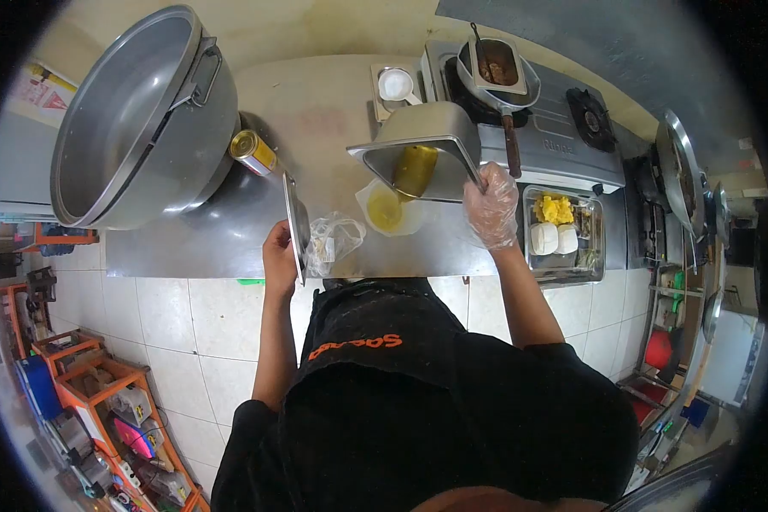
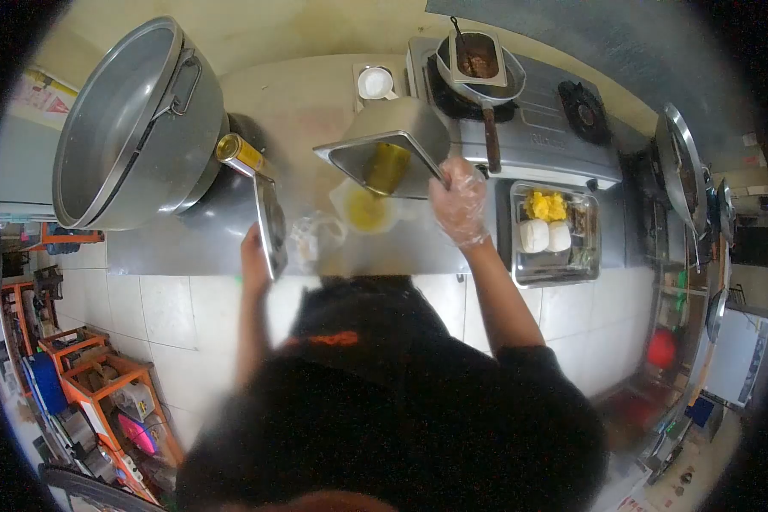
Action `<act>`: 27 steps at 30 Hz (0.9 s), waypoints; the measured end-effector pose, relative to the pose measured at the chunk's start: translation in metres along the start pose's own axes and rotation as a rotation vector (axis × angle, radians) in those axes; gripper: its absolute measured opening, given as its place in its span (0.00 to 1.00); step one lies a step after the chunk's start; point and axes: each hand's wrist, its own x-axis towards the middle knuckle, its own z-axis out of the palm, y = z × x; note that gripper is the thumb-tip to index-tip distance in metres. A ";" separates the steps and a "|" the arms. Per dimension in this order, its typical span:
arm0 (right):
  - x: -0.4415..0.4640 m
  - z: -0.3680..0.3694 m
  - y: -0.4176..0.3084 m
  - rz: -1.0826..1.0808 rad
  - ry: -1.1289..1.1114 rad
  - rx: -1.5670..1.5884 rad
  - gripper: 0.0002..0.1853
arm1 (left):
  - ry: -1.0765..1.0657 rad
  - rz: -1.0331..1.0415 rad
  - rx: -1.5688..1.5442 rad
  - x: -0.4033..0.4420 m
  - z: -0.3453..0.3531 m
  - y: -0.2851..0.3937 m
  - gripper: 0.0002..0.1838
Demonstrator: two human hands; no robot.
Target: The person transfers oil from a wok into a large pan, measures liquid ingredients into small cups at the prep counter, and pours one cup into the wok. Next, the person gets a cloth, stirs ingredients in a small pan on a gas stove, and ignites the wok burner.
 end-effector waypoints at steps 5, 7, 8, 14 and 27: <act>-0.001 -0.004 -0.005 -0.007 0.040 0.001 0.11 | 0.004 -0.005 0.040 -0.002 0.002 0.001 0.09; -0.003 -0.005 -0.005 0.013 0.031 0.003 0.10 | 0.003 0.002 0.046 -0.002 0.002 -0.001 0.09; -0.003 -0.006 -0.005 0.032 0.022 0.007 0.10 | 0.001 0.002 0.042 -0.001 0.002 -0.001 0.09; -0.007 -0.007 -0.008 0.062 0.016 -0.018 0.09 | 0.004 -0.015 0.056 -0.002 0.005 0.006 0.08; -0.006 0.004 -0.002 0.164 0.117 0.035 0.11 | 0.017 0.155 0.138 0.005 0.003 0.007 0.06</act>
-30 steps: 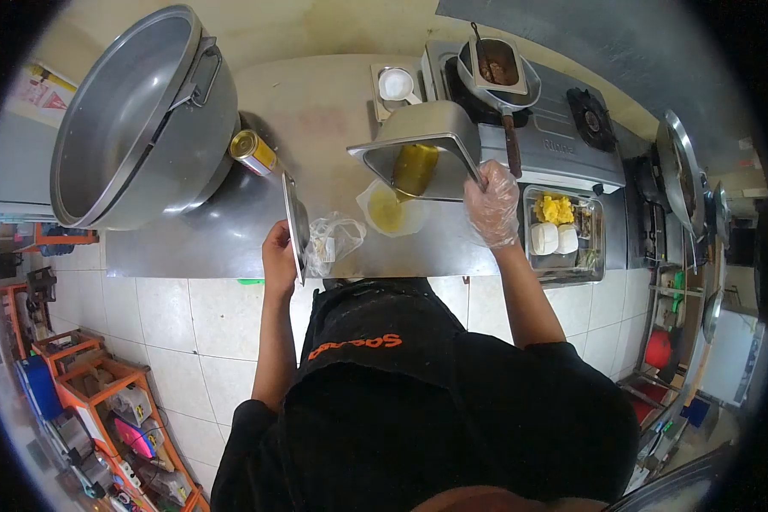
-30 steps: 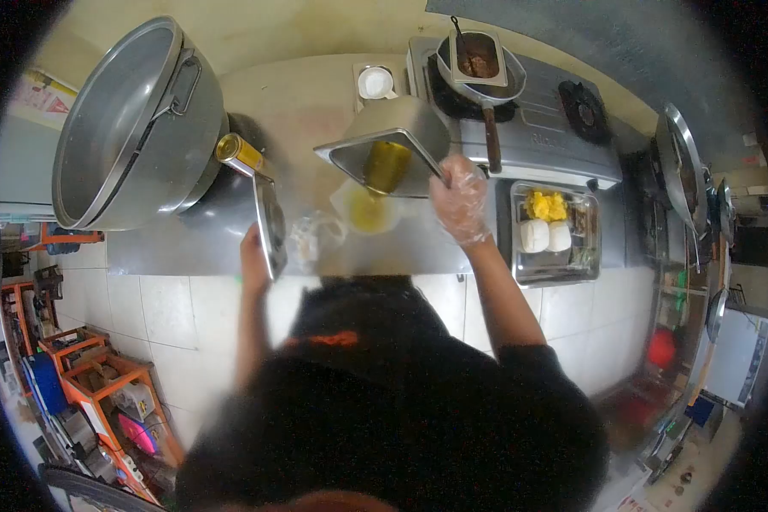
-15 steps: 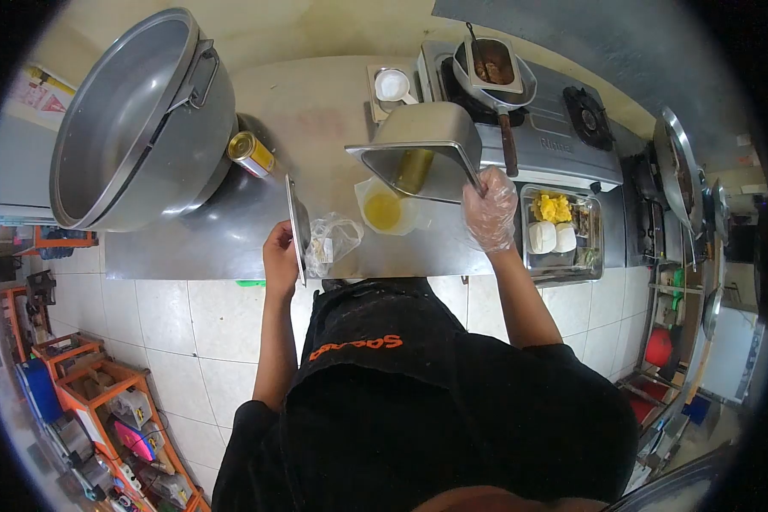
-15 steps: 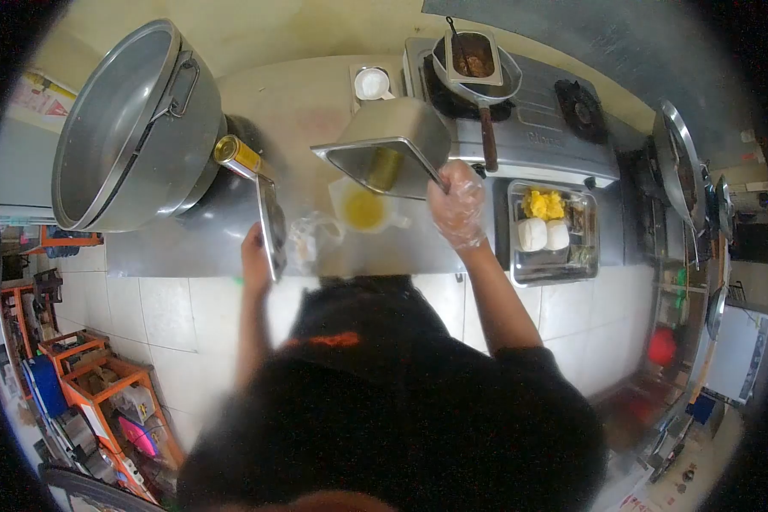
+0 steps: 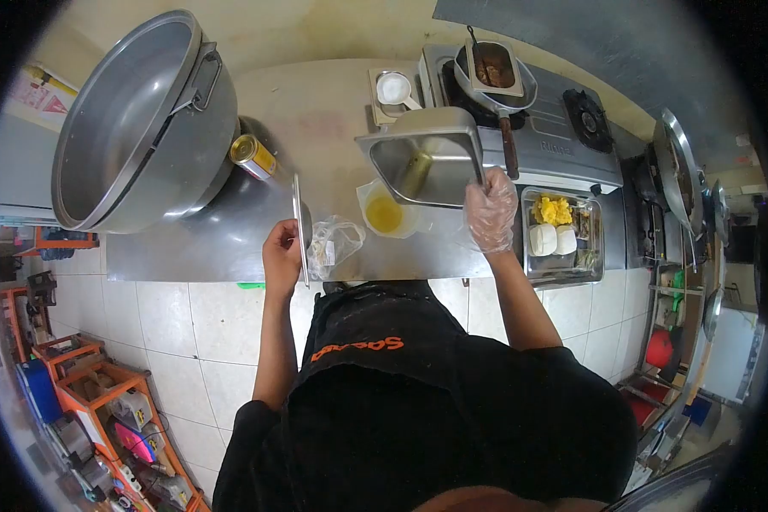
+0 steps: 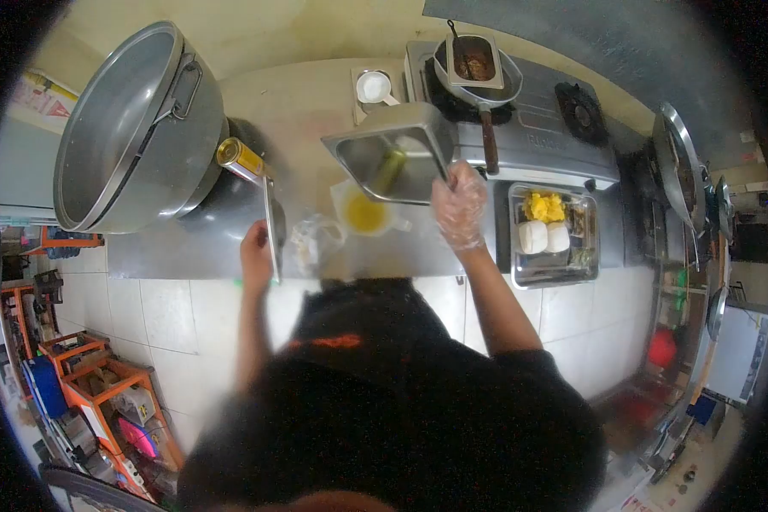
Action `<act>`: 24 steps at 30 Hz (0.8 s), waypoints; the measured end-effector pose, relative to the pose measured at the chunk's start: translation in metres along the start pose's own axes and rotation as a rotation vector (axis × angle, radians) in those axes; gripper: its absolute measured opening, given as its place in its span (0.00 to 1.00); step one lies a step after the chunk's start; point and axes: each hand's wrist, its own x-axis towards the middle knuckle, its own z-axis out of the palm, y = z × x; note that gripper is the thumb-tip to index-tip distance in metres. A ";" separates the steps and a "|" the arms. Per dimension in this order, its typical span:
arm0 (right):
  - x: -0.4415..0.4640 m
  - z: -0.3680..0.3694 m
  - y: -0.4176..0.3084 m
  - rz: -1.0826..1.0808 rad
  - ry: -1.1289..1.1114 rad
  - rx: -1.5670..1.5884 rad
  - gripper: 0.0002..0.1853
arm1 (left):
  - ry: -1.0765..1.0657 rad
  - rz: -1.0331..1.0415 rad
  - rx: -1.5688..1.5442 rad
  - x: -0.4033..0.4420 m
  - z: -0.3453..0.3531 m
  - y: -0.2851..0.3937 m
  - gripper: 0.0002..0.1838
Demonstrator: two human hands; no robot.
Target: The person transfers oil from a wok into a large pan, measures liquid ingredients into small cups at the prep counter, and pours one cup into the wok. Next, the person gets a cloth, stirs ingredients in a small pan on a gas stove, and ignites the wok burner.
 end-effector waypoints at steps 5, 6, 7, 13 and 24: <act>0.004 0.004 0.009 0.268 -0.083 -0.092 0.05 | -0.006 0.036 0.074 0.010 0.002 0.037 0.08; 0.006 0.005 0.012 0.267 -0.081 -0.091 0.05 | 0.003 0.080 0.101 0.014 0.004 0.046 0.08; 0.010 0.006 0.016 0.421 -0.127 -0.138 0.08 | 0.003 0.083 0.101 0.018 0.007 0.056 0.08; 0.024 0.002 0.009 0.811 -0.151 0.116 0.19 | -0.106 0.350 0.283 0.052 0.050 0.138 0.11; 0.089 0.108 0.012 0.706 -0.515 0.749 0.18 | -0.335 0.577 0.629 0.165 0.069 0.160 0.13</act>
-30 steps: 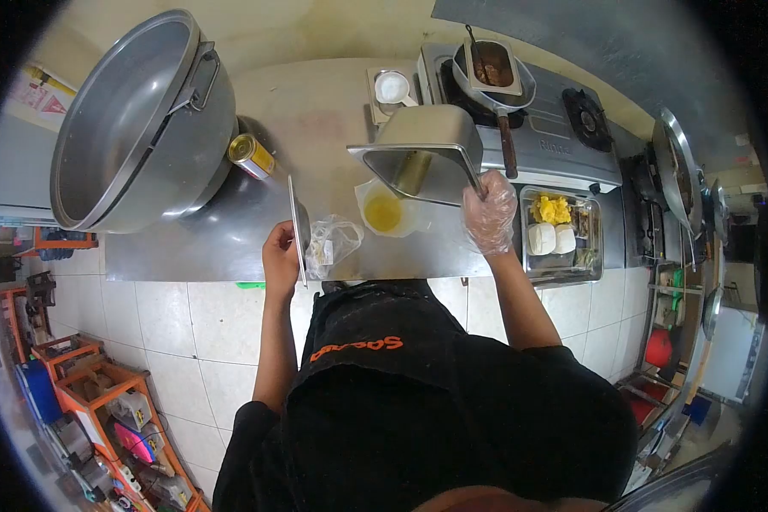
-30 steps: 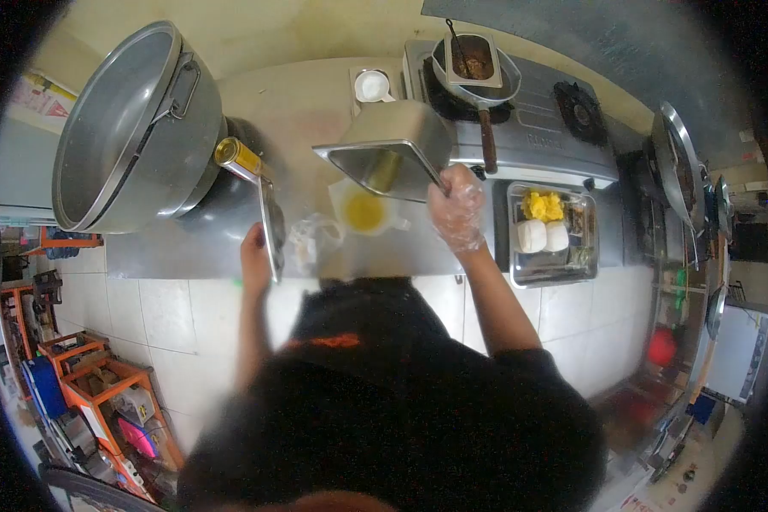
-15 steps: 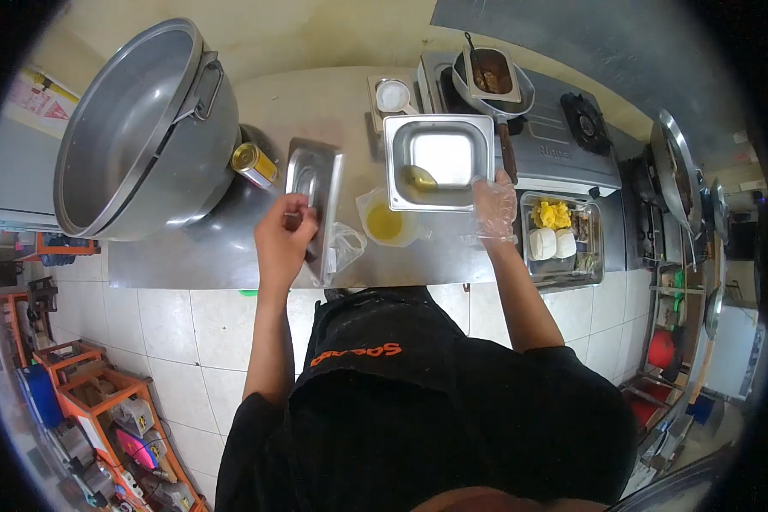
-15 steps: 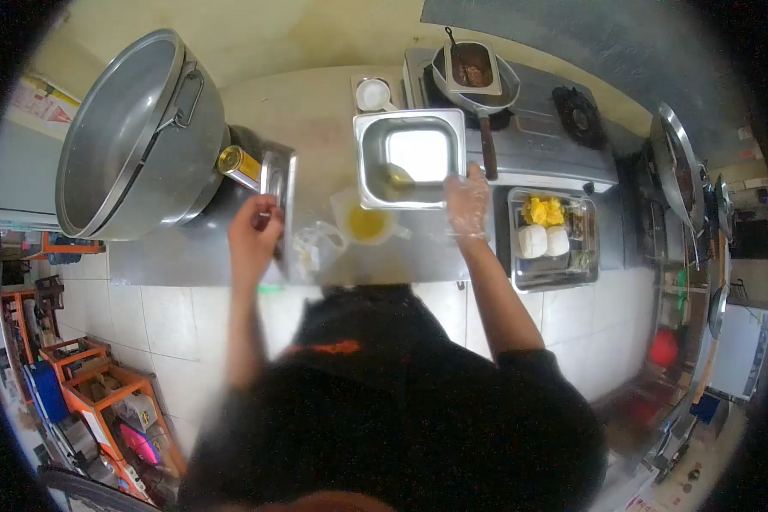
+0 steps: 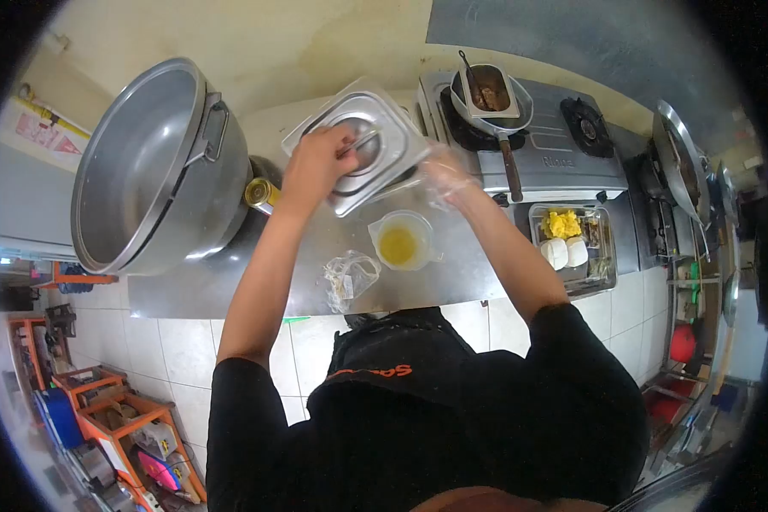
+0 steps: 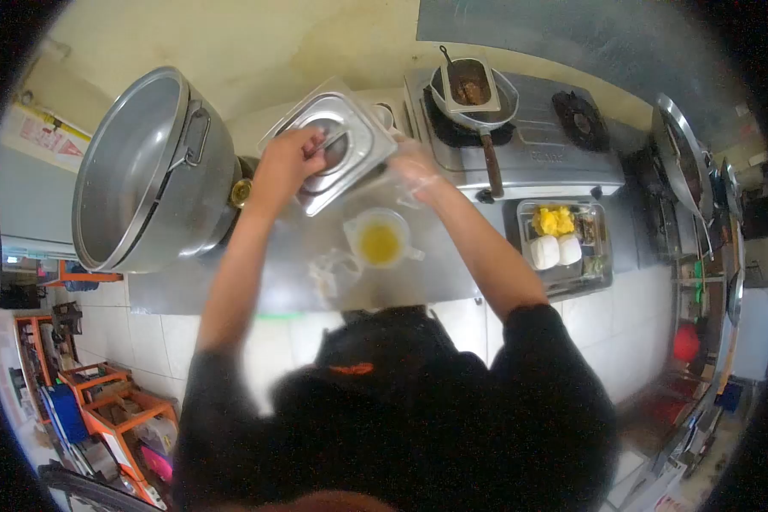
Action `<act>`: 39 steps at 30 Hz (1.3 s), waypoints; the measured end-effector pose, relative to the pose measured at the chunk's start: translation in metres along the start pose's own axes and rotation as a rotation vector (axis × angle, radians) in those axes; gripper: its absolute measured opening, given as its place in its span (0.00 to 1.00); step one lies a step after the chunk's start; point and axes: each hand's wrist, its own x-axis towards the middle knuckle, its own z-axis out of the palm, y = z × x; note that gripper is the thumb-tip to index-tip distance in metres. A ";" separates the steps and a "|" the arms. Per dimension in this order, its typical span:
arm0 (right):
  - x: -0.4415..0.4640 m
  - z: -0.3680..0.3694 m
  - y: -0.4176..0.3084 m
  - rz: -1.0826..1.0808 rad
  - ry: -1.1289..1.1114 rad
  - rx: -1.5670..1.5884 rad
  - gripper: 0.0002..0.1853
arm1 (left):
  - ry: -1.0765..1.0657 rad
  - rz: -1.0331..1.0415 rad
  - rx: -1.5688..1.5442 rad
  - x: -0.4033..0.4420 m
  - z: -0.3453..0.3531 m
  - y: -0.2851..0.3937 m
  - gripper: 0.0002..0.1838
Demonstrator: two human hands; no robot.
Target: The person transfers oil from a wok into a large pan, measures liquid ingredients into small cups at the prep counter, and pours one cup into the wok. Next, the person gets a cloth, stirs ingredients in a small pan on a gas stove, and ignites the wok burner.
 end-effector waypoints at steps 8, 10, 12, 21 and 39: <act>0.148 0.052 0.190 0.107 -0.468 -0.197 0.21 | -0.128 -0.150 0.002 -0.023 0.037 -0.138 0.15; 0.157 0.050 0.210 0.105 -0.534 -0.187 0.23 | -0.145 -0.148 0.010 -0.030 0.052 -0.156 0.14; 0.122 0.039 0.164 -0.121 -0.662 -0.578 0.24 | -0.190 -0.300 -0.055 -0.039 0.064 -0.167 0.13; 0.035 -0.029 0.157 0.177 -0.301 -0.252 0.26 | -0.099 -0.279 0.056 -0.053 0.091 -0.175 0.12; 0.021 -0.011 0.100 -0.273 -0.025 -0.558 0.17 | -0.779 -0.756 -0.974 -0.284 0.010 0.064 0.36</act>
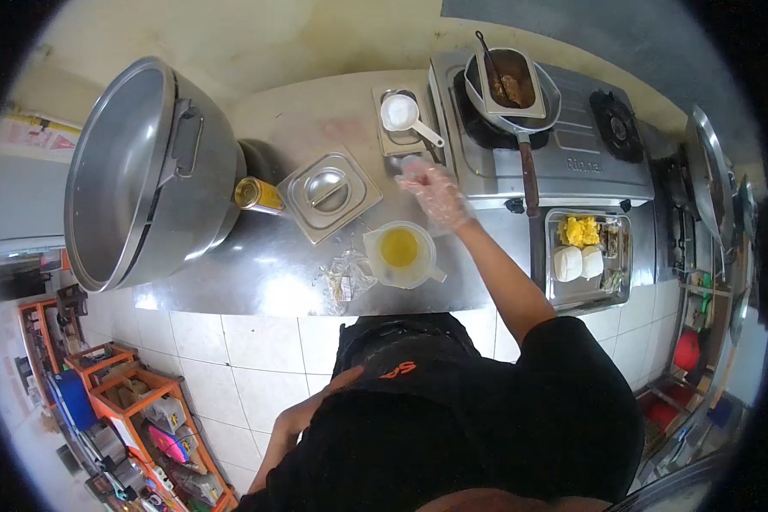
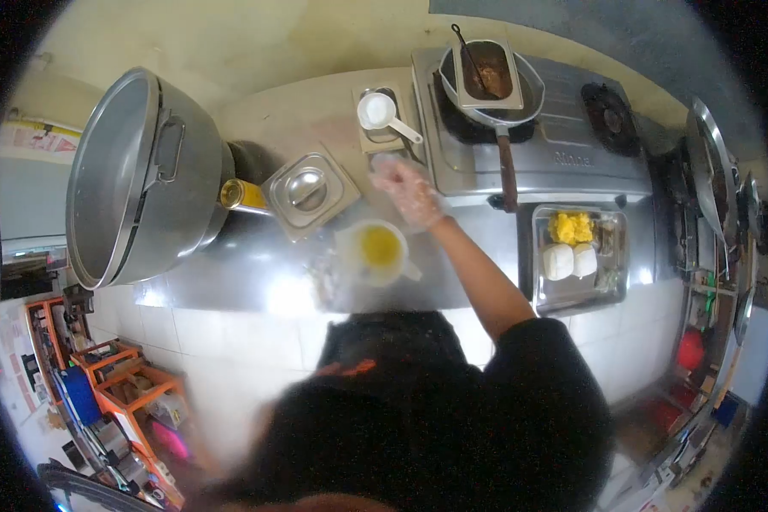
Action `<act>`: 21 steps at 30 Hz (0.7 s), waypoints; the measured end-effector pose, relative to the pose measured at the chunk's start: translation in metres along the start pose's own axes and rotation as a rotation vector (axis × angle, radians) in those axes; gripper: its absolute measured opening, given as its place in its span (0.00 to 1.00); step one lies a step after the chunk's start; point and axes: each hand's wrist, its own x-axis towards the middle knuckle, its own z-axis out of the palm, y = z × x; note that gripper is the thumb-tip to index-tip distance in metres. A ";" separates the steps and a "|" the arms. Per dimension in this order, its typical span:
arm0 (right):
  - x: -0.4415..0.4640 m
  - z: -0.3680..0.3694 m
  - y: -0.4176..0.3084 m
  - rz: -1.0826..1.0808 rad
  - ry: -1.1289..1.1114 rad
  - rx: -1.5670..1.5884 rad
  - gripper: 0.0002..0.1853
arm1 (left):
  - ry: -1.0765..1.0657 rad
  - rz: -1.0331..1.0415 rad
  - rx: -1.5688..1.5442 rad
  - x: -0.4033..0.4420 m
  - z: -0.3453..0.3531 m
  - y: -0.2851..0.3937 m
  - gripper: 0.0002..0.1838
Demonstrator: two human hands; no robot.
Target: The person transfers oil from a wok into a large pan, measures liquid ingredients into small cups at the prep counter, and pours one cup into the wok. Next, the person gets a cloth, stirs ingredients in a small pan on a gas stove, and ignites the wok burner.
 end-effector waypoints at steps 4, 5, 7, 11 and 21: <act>-0.017 -0.065 -0.087 0.050 -0.064 0.370 0.16 | 0.094 -0.290 0.421 -0.021 -0.019 0.018 0.15; -0.025 -0.077 -0.111 0.067 -0.137 0.505 0.15 | 0.246 -0.022 0.519 -0.010 -0.034 -0.012 0.12; -0.039 -0.092 -0.155 0.061 -0.231 0.578 0.14 | 0.623 0.272 0.476 0.022 -0.027 0.069 0.10; -0.071 -0.112 -0.232 -0.090 -0.464 0.637 0.13 | 0.743 0.888 0.166 0.050 -0.010 0.170 0.18; -0.118 -0.115 -0.281 -0.225 -0.447 0.493 0.18 | 0.319 1.011 -0.064 0.031 0.010 0.217 0.15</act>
